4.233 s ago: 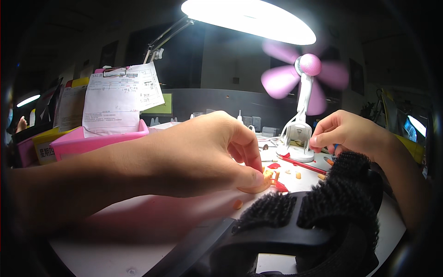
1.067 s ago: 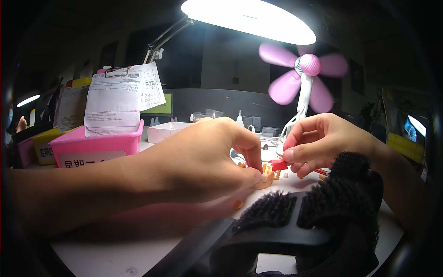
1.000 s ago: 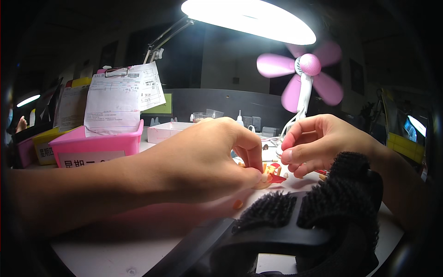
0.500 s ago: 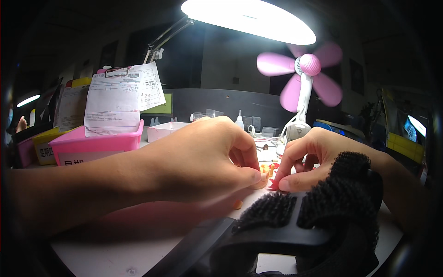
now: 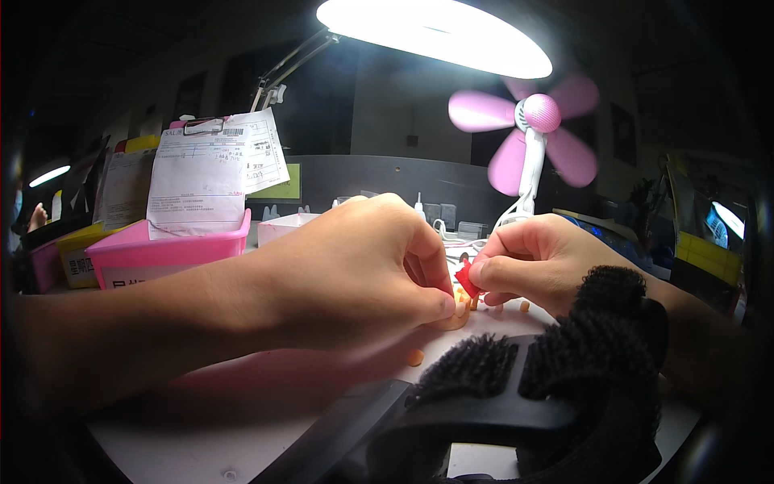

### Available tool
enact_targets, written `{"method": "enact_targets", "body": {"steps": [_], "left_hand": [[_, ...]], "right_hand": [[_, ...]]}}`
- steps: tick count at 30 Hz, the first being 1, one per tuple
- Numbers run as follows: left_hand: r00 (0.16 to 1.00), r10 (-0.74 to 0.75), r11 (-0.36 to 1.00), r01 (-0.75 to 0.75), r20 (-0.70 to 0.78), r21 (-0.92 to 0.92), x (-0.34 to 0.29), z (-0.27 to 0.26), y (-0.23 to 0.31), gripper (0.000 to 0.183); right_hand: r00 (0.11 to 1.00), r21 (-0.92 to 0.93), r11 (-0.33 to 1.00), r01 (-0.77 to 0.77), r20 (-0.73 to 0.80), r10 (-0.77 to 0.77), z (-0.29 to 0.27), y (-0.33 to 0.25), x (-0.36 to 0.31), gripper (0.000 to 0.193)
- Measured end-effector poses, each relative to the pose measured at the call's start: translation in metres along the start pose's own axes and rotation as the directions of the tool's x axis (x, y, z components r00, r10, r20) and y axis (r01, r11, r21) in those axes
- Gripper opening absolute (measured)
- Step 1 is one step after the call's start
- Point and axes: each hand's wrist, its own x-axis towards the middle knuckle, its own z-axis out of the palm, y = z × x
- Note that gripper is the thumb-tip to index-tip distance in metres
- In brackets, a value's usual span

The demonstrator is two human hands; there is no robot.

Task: The recorder is assembling dental denture parts and using a rotary tool to adjust a small pin.

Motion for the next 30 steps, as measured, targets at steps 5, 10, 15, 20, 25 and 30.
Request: {"method": "enact_targets", "body": {"steps": [5,10,15,20,25,30], "left_hand": [[0.998,-0.066,0.998,0.066,-0.01,-0.015,0.0,0.0,0.004,0.022],[0.993,-0.116,0.991,0.113,-0.029,-0.075,-0.006,0.002,0.009,0.018],[0.998,-0.042,0.997,0.039,-0.041,-0.059,-0.005,0.0,0.01,0.017],[0.991,-0.131,0.983,0.131,0.007,-0.13,-0.005,0.001,0.011,0.015],[0.996,-0.09,0.994,0.09,0.003,-0.056,0.0,0.003,0.005,0.021],[0.981,-0.193,0.979,0.195,0.034,-0.052,0.001,0.004,0.007,0.027]], "right_hand": [[0.994,-0.056,0.993,-0.102,-0.04,0.1,0.0,-0.001,-0.001,0.02],[0.982,0.117,0.976,-0.185,-0.01,0.188,0.003,-0.004,0.0,0.017],[0.979,0.061,0.978,-0.201,-0.027,0.203,0.002,-0.006,0.001,0.017],[0.982,-0.04,0.981,-0.189,-0.033,0.187,0.004,-0.012,-0.001,0.02],[0.986,-0.097,0.981,-0.166,-0.042,0.163,0.005,-0.014,-0.003,0.019],[0.992,-0.091,0.988,-0.128,-0.007,0.128,0.006,-0.013,-0.003,0.017]]}}
